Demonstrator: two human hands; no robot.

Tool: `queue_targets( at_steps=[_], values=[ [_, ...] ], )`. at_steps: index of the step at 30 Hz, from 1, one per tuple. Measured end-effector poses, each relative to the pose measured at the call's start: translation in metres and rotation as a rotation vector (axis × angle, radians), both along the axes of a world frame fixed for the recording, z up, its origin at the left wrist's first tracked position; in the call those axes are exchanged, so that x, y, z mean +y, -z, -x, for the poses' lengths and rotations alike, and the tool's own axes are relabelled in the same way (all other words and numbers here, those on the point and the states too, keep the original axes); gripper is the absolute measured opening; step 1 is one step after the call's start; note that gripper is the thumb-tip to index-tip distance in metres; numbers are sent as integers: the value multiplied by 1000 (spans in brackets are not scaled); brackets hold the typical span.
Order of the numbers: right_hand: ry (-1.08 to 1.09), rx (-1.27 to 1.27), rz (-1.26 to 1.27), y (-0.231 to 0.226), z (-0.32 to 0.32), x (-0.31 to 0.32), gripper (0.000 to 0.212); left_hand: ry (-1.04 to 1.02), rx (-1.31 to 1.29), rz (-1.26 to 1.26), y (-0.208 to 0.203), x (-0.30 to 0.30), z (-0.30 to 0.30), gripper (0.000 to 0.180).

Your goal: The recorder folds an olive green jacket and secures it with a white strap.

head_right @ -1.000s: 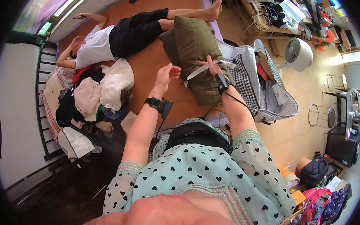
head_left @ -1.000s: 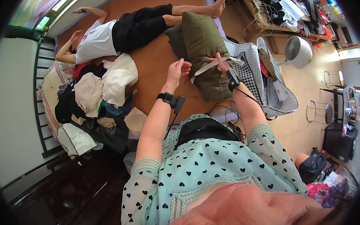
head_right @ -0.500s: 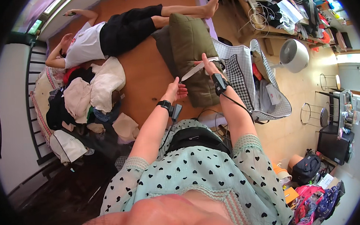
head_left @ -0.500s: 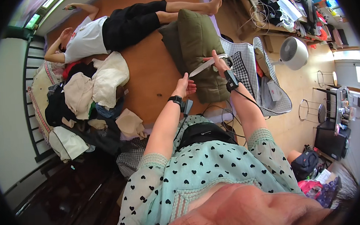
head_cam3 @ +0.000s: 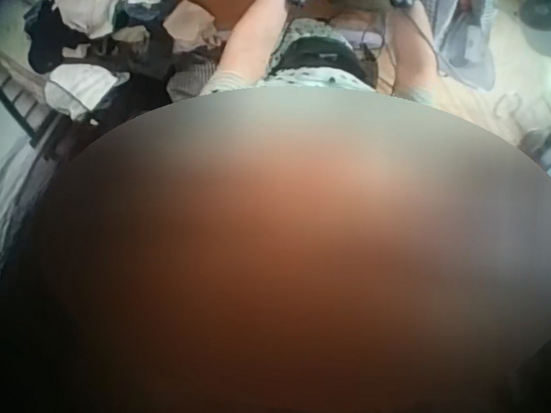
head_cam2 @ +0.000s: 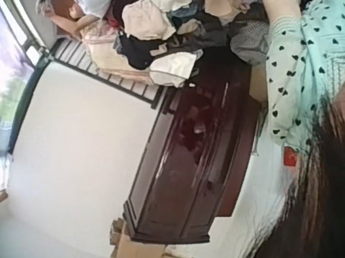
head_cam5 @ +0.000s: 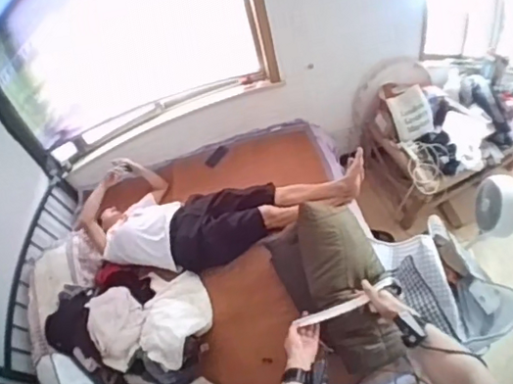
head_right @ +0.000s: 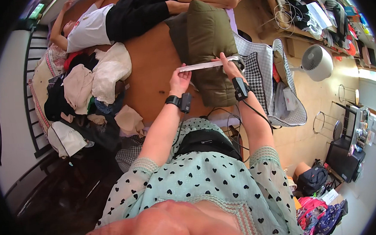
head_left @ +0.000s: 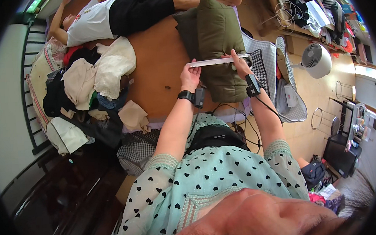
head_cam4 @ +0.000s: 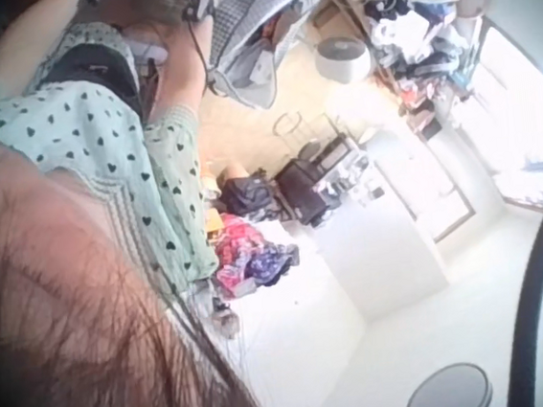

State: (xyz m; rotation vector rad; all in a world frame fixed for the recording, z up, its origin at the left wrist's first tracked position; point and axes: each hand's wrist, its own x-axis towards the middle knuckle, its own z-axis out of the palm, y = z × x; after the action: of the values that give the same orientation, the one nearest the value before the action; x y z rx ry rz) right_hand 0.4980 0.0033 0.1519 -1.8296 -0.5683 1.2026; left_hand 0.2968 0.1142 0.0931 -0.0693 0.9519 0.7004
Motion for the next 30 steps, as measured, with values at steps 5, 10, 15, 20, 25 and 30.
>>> queue_targets(
  at_steps=[5, 10, 15, 20, 25, 30],
  values=[
    [-29, 63, -53, 26, -18, -5, 65, -155, -207, -75, -29, 68, 45, 20],
    [-40, 24, 24, -9, -8, 9, 66, -134, -86, -313, -45, 131, 117, 28],
    [-30, 76, 28, 21, -23, 4, 66, 78, 41, -449, -75, 134, 119, 33],
    [-29, 83, 28, -3, -10, 6, 63, 132, 6, -426, -85, 123, 124, 38],
    [-77, -61, -24, -15, -5, 0, 66, 176, -43, -415, -95, 119, 127, 42],
    [-94, -171, -145, -25, 4, 1, 65, 172, -77, -396, -99, 118, 136, 40]
  ],
)
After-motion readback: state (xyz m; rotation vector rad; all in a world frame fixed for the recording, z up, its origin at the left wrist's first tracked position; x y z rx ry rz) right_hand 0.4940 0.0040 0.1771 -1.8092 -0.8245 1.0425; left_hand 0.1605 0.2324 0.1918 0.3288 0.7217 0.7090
